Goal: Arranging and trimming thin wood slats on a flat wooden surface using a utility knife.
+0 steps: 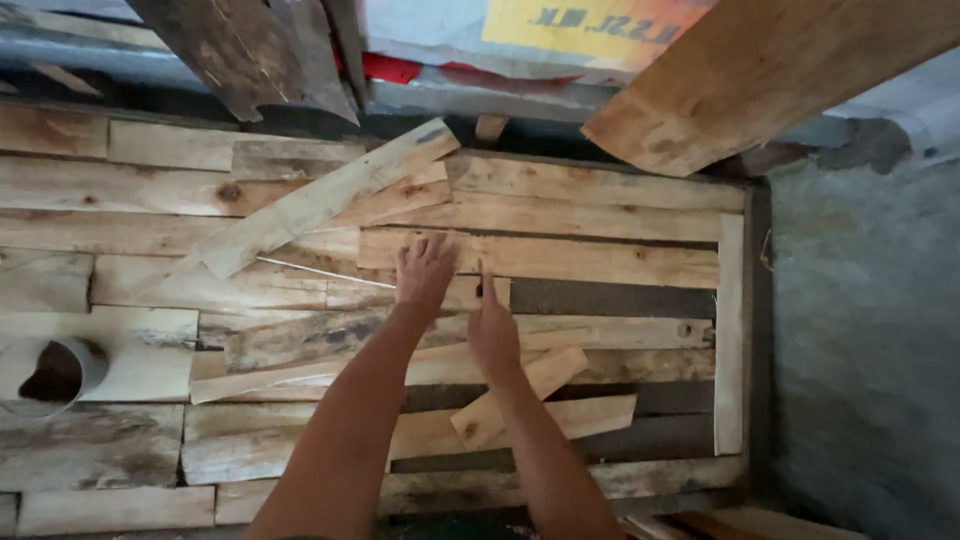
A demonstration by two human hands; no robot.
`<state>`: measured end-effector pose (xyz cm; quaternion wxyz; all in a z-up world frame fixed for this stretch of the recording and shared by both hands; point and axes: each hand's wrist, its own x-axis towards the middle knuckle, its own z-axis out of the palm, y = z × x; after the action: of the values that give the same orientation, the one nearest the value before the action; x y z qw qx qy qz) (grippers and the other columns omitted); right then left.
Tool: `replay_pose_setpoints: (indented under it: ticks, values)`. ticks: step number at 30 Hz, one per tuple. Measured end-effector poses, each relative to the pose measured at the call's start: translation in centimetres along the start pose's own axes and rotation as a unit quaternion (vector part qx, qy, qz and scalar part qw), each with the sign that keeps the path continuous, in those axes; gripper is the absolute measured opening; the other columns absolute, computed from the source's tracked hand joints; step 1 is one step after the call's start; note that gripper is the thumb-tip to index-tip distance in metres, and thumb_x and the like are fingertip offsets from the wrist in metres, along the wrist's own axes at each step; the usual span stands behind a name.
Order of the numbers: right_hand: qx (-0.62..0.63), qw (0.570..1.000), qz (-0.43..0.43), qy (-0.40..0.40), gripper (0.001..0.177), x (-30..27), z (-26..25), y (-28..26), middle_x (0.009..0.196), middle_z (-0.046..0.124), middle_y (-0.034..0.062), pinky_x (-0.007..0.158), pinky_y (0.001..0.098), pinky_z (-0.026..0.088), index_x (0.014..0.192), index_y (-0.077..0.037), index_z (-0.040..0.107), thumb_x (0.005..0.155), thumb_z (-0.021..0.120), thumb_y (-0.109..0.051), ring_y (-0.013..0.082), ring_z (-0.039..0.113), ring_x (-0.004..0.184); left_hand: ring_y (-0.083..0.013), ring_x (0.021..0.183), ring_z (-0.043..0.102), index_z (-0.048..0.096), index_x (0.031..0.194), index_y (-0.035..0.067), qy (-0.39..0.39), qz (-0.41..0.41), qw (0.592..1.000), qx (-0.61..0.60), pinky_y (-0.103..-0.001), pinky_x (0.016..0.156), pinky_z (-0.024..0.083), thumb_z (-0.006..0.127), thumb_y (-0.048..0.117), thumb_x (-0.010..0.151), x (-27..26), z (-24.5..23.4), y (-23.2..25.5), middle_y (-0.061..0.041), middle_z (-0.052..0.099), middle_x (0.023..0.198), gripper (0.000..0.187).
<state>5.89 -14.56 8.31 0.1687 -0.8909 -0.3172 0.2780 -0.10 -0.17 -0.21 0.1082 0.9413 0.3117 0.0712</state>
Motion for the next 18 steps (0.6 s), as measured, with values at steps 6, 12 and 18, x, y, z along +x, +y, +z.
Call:
replay_pose_setpoints:
  ticks: [6,12,18]
  values:
    - [0.003,1.000,-0.005,0.001,0.071,4.2,-0.5,-0.4,0.081,0.069,0.0253,0.063,0.0537,0.052,0.166,-0.013,0.022,0.101,0.053,-0.015,0.0439,0.066,0.069,-0.0274,0.130,0.048,0.062,0.136,0.023,-0.001,0.005,1.000,-0.003,-0.056,0.104,0.037,0.068,0.028,0.093,0.0,0.2,-0.1,-0.004,0.051,0.148,0.044]
    - [-0.002,0.998,-0.045,0.047,0.070,5.9,0.8,0.1,0.083,0.070,0.0255,0.064,0.0532,0.053,0.162,-0.010,0.030,0.099,0.060,-0.020,0.0436,0.068,0.074,-0.0271,0.132,0.046,0.061,0.136,0.024,-0.031,-0.004,0.999,-0.033,-0.056,0.105,0.036,0.066,0.030,0.094,0.2,-0.3,-0.1,-0.004,0.049,0.148,0.042]
    - [-0.027,0.999,0.014,-0.009,0.074,5.9,0.2,-1.2,0.086,0.070,0.0250,0.067,0.0516,0.054,0.164,-0.010,0.024,0.099,0.058,-0.018,0.0410,0.069,0.076,-0.0275,0.130,0.045,0.060,0.137,0.023,-0.053,-0.012,0.998,-0.031,-0.057,0.103,0.036,0.066,0.029,0.095,0.5,-0.8,0.1,-0.005,0.049,0.148,0.043]
